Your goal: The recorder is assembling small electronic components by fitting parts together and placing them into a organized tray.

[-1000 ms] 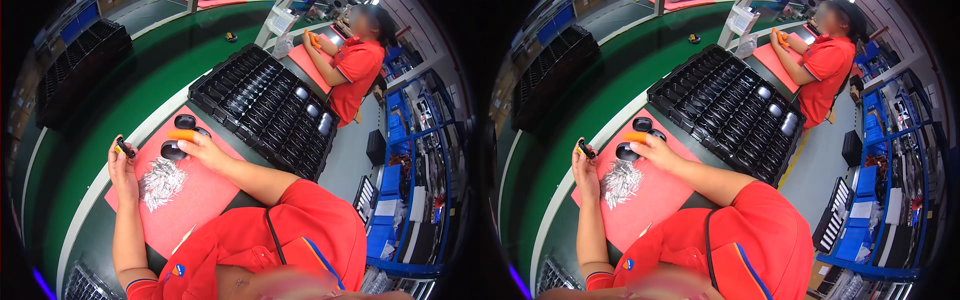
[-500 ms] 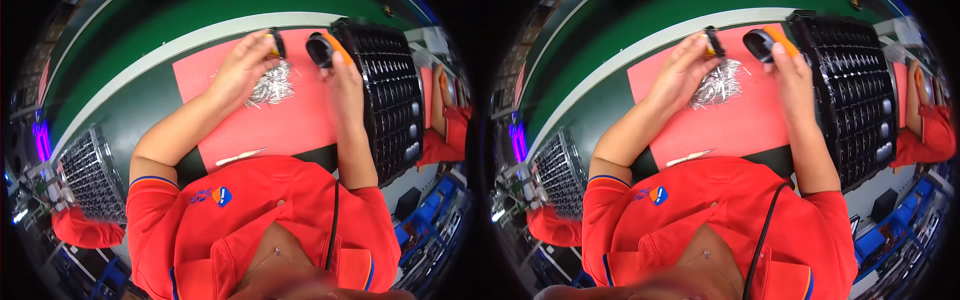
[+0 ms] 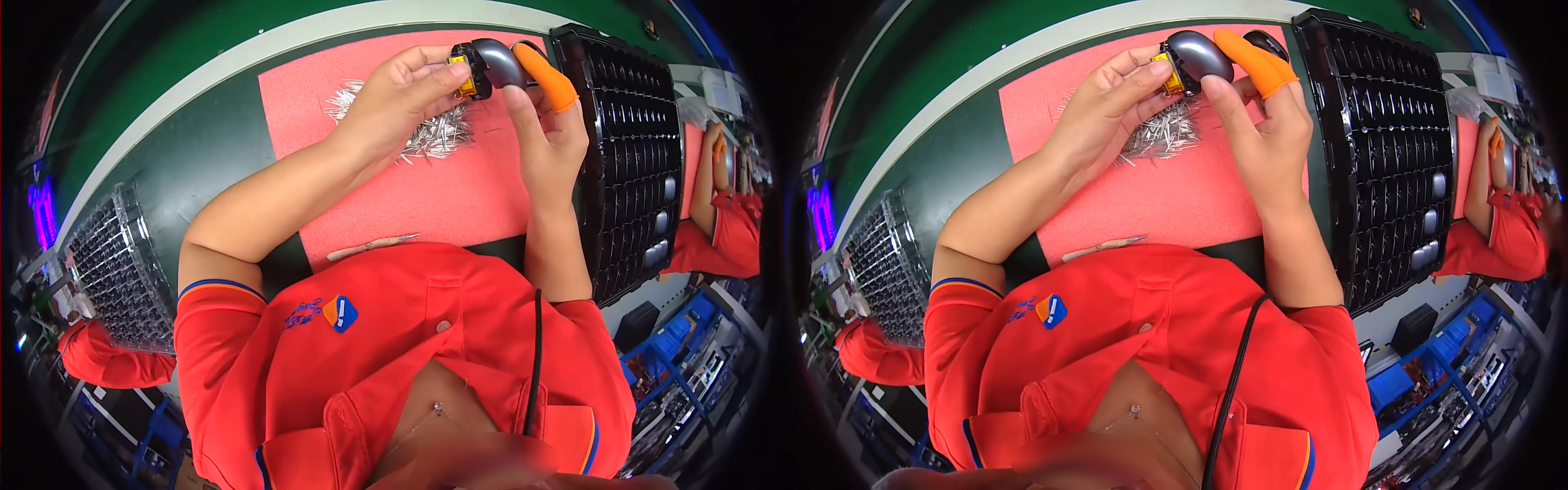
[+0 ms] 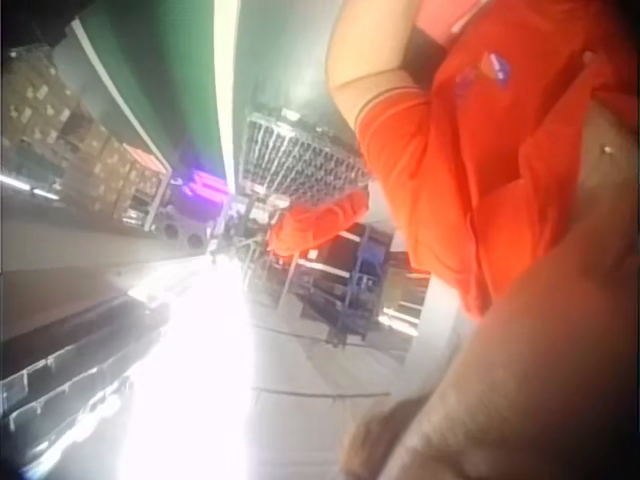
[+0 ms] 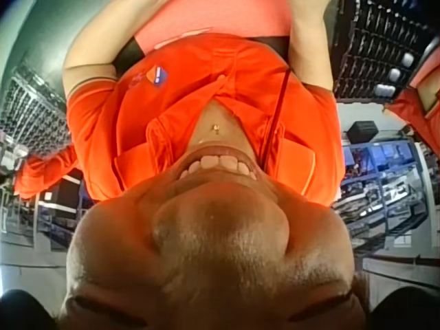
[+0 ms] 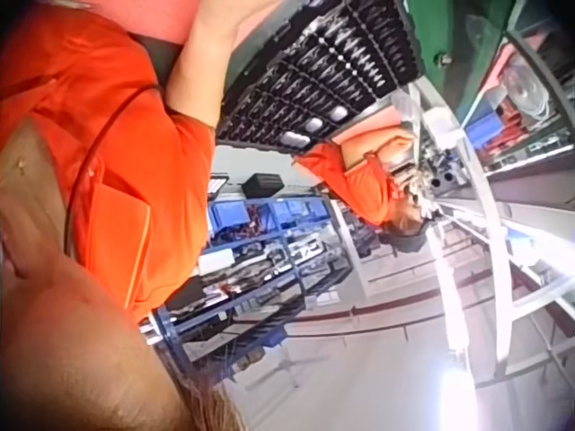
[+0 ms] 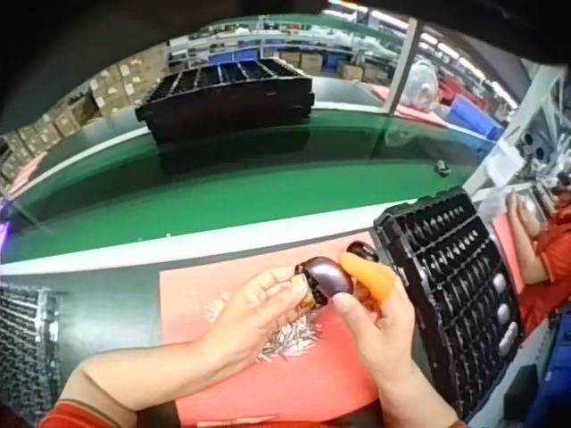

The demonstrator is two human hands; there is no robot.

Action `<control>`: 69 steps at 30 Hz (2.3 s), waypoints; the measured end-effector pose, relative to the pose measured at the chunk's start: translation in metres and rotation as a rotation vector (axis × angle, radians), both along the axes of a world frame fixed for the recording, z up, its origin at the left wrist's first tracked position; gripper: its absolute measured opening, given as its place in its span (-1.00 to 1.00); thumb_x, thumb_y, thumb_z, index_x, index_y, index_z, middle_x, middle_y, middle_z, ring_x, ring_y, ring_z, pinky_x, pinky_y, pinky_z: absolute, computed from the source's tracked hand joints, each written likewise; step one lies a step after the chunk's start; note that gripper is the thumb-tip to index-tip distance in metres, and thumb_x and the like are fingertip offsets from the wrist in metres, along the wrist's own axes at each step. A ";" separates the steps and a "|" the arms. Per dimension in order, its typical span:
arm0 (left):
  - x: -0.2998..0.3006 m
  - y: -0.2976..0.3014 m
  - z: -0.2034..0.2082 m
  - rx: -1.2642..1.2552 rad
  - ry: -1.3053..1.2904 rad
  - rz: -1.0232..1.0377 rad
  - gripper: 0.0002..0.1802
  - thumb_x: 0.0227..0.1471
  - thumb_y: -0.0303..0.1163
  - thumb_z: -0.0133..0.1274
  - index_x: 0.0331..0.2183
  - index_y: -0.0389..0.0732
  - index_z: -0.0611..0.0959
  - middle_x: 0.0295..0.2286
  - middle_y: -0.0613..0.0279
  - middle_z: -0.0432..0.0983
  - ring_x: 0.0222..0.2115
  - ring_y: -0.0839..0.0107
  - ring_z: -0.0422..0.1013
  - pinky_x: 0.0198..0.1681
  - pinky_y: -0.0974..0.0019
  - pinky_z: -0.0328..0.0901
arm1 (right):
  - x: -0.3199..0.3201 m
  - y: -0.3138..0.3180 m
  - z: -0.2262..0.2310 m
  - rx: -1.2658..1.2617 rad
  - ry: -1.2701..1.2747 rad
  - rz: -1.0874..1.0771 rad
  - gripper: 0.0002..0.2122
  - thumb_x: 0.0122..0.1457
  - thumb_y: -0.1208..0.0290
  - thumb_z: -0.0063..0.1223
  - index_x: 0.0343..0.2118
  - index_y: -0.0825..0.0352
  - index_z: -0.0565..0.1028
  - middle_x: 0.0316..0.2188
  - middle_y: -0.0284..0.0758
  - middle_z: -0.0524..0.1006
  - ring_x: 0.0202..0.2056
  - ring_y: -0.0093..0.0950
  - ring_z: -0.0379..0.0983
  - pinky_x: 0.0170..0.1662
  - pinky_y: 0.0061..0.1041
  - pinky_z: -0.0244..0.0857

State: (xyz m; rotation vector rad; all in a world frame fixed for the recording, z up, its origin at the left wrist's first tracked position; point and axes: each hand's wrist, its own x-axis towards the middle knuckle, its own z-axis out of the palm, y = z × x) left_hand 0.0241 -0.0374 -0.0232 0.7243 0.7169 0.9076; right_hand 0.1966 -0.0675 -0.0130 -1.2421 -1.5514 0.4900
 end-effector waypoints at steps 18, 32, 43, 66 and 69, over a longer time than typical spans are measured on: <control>0.006 0.004 -0.005 0.030 -0.032 0.057 -0.69 0.14 -0.26 -0.02 -0.13 -0.24 0.47 -0.24 0.24 0.48 -0.17 0.54 0.41 -0.01 0.41 0.30 | 0.016 0.002 -0.001 -0.158 0.067 -0.095 -0.67 0.12 0.29 0.14 -0.08 0.33 0.51 -0.43 -0.40 0.46 -0.44 -0.70 0.33 -0.34 -0.73 0.21; 0.000 0.015 -0.020 0.012 -0.192 0.236 -0.78 0.18 -0.34 -0.08 -0.15 -0.19 0.47 -0.31 0.34 0.46 -0.30 0.56 0.37 -0.16 0.45 0.27 | 0.039 -0.055 0.010 -0.473 -0.450 0.088 -0.69 0.03 0.42 0.16 -0.11 0.27 0.52 -0.30 -0.34 0.51 -0.35 -0.56 0.38 -0.20 -0.58 0.26; 0.006 0.005 -0.016 0.125 -0.079 0.154 -0.62 0.14 -0.30 -0.02 -0.04 -0.27 0.44 -0.19 0.23 0.47 -0.15 0.52 0.39 0.01 0.38 0.27 | 0.034 -0.046 0.020 -0.182 -0.250 -0.049 -0.67 0.00 0.39 0.24 -0.13 0.31 0.52 -0.39 -0.33 0.47 -0.48 -0.60 0.33 -0.33 -0.62 0.27; 0.004 -0.008 -0.002 0.083 -0.061 0.058 -0.52 0.10 -0.24 0.06 -0.01 -0.29 0.41 -0.22 0.26 0.51 -0.23 0.63 0.40 -0.15 0.52 0.29 | 0.001 0.000 0.007 -0.085 0.048 -0.063 -0.65 -0.03 0.39 0.27 -0.14 0.28 0.51 -0.52 -0.42 0.44 -0.44 -0.59 0.33 -0.25 -0.61 0.21; 0.004 -0.008 -0.001 0.076 -0.069 0.071 -0.52 0.10 -0.24 0.06 -0.01 -0.29 0.42 -0.22 0.25 0.50 -0.23 0.63 0.39 -0.16 0.54 0.29 | 0.005 -0.002 0.010 -0.103 -0.103 -0.005 -0.61 0.04 0.57 0.19 -0.04 0.43 0.40 -0.42 -0.41 0.46 -0.40 -0.73 0.34 -0.26 -0.76 0.22</control>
